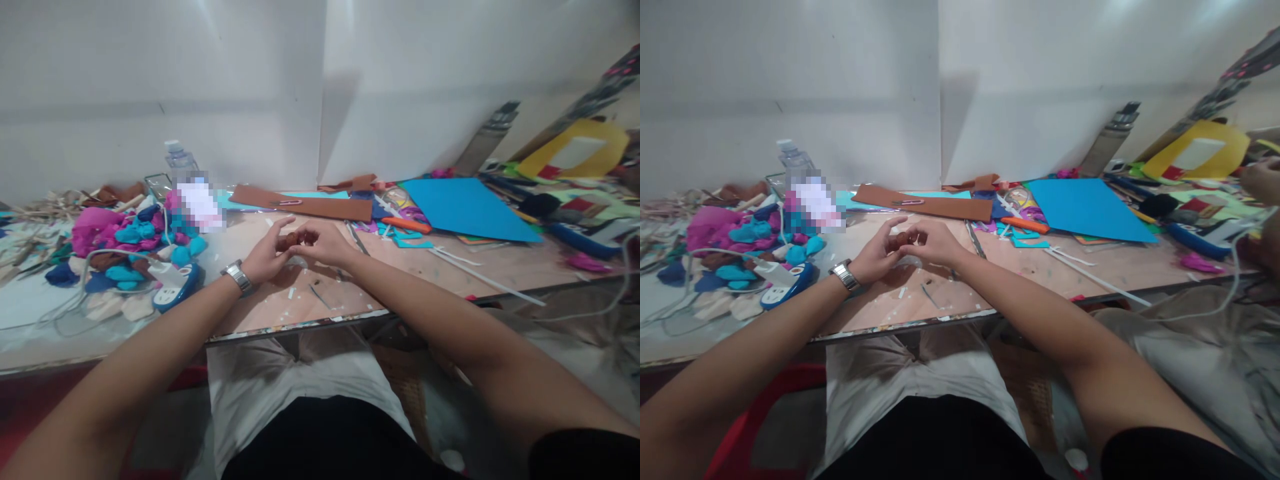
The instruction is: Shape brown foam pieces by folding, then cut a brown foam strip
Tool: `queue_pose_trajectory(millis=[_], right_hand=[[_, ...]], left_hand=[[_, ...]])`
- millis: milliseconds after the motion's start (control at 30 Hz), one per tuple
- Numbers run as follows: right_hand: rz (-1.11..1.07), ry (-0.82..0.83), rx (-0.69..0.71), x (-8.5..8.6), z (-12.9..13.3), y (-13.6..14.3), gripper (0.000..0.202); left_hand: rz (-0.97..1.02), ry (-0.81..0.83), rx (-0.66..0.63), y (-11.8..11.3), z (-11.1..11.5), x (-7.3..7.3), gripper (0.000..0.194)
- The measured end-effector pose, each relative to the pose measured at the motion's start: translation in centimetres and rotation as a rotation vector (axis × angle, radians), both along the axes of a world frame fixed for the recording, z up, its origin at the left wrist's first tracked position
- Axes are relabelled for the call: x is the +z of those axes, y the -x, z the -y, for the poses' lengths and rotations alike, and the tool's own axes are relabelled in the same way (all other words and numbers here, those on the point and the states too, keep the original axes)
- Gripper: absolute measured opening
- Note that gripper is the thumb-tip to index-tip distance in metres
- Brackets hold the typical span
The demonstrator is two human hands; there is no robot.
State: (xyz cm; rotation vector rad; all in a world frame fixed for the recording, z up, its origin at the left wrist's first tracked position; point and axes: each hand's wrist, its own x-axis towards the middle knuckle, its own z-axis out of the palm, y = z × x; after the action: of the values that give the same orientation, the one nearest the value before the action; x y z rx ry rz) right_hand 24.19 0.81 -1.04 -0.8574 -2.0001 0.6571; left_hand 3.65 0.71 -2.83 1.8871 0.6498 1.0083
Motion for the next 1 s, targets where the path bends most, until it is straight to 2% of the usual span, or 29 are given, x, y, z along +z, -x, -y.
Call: queue_pose_trajectory(millis=[300, 633, 767, 900, 1000], right_hand=[[0.029, 0.035, 0.003, 0.1, 0.0, 0.2, 0.021], [-0.138, 0.174, 0.059, 0.0, 0.0, 0.6, 0.016], [-0.203, 0.169, 0.106, -0.2, -0.3, 0.6, 0.022], [-0.155, 0.179, 0.099, -0.5, -0.4, 0.5, 0.036], [-0.138, 0.148, 0.059, -0.5, -0.1, 0.5, 0.032]], left_hand=[[-0.090, -0.049, 0.087, 0.1, 0.0, 0.1, 0.075], [-0.107, -0.098, 0.191, 0.0, 0.2, 0.6, 0.058], [-0.149, -0.111, 0.270, 0.0, 0.3, 1.0, 0.052], [-0.257, -0.178, 0.337, 0.1, 0.6, 1.5, 0.048], [-0.305, -0.232, 0.358, 0.0, 0.8, 1.7, 0.045]])
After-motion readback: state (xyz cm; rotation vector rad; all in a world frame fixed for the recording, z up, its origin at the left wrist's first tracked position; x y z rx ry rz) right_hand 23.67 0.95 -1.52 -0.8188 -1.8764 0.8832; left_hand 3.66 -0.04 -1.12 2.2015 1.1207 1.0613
